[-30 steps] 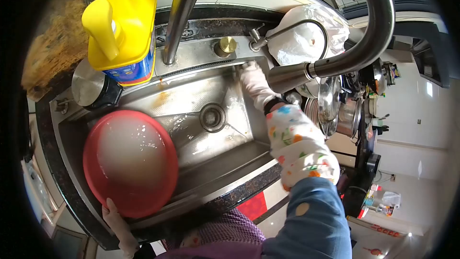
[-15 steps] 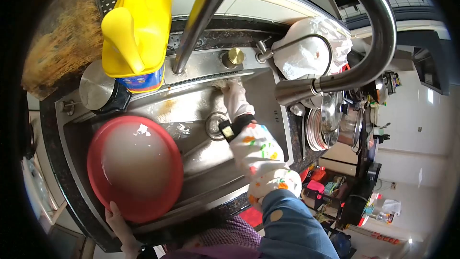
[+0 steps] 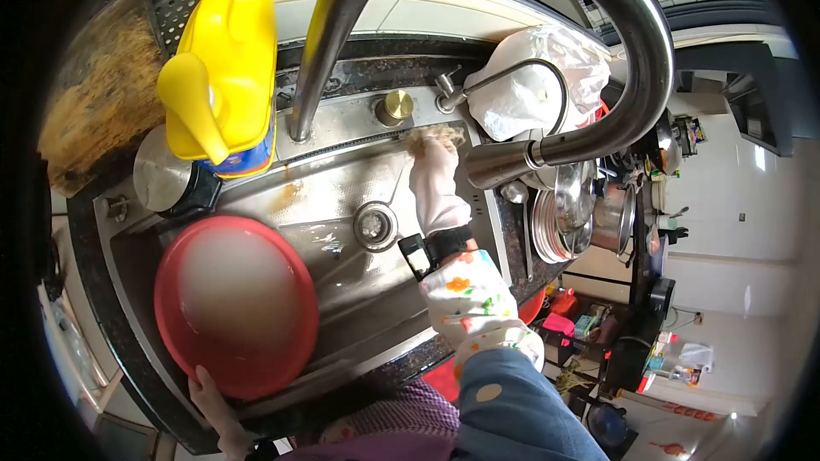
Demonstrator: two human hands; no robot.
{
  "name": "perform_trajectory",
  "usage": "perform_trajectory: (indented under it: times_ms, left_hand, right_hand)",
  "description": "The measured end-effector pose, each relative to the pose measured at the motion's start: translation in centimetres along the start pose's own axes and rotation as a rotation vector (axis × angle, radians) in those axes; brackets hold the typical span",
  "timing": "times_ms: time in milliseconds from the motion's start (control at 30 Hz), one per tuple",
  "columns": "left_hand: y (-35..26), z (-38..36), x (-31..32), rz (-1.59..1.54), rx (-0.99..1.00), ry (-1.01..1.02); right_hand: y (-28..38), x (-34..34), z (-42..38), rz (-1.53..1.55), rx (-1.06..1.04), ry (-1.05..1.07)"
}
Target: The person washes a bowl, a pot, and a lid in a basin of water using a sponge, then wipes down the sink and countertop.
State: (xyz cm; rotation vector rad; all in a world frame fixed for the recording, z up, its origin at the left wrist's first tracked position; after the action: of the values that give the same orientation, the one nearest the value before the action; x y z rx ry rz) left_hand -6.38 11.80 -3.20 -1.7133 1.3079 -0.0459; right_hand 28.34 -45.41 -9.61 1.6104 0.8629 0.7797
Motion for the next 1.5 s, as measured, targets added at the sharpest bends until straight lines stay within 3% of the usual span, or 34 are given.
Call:
perform_trajectory:
  times_ms: [33,100,167,233,267,300,367,400,467,500,667,767,833,900,967,1033,1100,1167,1200,1300,1367,1433,1500]
  left_hand:
    - [0.3,0.0,-0.2,-0.001,-0.004,0.001]
    - [1.1,0.6,-0.4,-0.004,0.004,0.02]
    - [1.9,1.0,-0.5,-0.018,0.019,-0.004]
    - [1.9,1.3,-0.6,-0.03,0.037,-0.018]
    - [2.0,1.2,-0.5,-0.011,0.017,0.008]
    - [2.1,1.1,-0.3,0.007,-0.004,0.035]
    - [2.0,1.0,-0.2,-0.022,-0.005,0.03]
    - [2.0,1.0,-0.1,-0.054,-0.01,0.028]
    - [1.8,0.9,-0.2,-0.025,-0.008,0.026]
    - [1.8,1.0,-0.4,-0.004,-0.009,0.016]
    - [2.9,1.8,-0.3,0.07,0.055,0.042]
    - [0.4,1.9,1.2,0.015,0.11,0.081]
    - [0.2,2.6,2.7,0.118,0.168,0.147]
    - [0.3,2.8,3.5,0.104,0.125,0.195]
    - [-0.1,3.1,3.8,0.154,0.139,0.201]
    - [-0.5,3.2,4.7,0.084,0.18,0.245]
    - [-1.6,3.3,5.6,0.021,0.226,0.282]
    - [-1.8,3.3,7.3,0.159,0.145,0.336]
    - [-2.6,3.2,7.7,0.186,0.179,0.329]
    - [-2.4,4.8,8.7,0.273,0.274,0.31]
    - [-5.3,4.2,9.5,0.328,0.294,0.327]
    - [-5.3,5.2,9.9,0.513,0.287,0.302]
    - [-4.9,6.4,10.0,0.533,0.344,0.27]
  right_hand:
    - [1.4,2.1,-0.7,-0.342,-0.116,0.181]
    - [1.1,2.9,-3.9,0.34,0.257,-0.188]
    - [1.7,4.2,-5.0,0.295,0.161,-0.197]
    - [2.4,7.3,-6.3,0.225,0.176,0.075]
    - [2.9,9.5,-7.2,0.182,0.068,0.299]
    - [3.3,9.6,-8.3,-0.019,0.074,0.162]
    - [8.7,12.1,-12.2,-0.286,0.093,0.097]
    - [5.8,10.2,-10.2,-0.282,0.094,0.095]
    - [3.1,6.3,-5.3,-0.63,-0.487,0.117]
    - [3.3,6.1,-4.5,-0.628,-0.487,0.117]
    - [1.8,3.8,-1.5,-0.185,-0.044,0.172]
    - [1.4,4.0,-2.0,0.094,0.206,0.194]
    - [2.9,8.2,-8.7,-0.25,0.311,0.394]
    - [2.5,10.6,-12.3,-0.519,0.153,0.54]
    - [1.6,13.8,-17.6,-0.426,0.014,0.674]
    - [-1.1,17.4,-23.5,-0.363,0.127,1.05]
    - [-0.2,20.2,-27.6,-0.948,-0.399,1.226]
    - [-5.1,21.3,-29.6,-1.346,-0.751,1.238]
    - [-8.2,20.5,-29.6,-1.377,-0.602,1.362]
    - [-14.2,18.2,-26.8,-1.544,-0.524,1.349]
    - [-13.1,17.2,-24.9,-1.634,-0.485,1.344]
    - [-7.4,15.1,-24.5,-1.286,0.03,1.501]
    - [-5.3,12.1,-21.4,-1.335,0.067,1.451]
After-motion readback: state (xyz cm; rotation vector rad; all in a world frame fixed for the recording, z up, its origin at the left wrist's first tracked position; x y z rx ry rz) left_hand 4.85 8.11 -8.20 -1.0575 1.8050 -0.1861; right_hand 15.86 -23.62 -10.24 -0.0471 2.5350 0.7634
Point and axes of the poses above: each hand's wrist, its own z-axis towards the middle knuckle, its own x-axis out of the palm, y = z × x, the point moved 10 cm from there along z, towards the middle knuckle
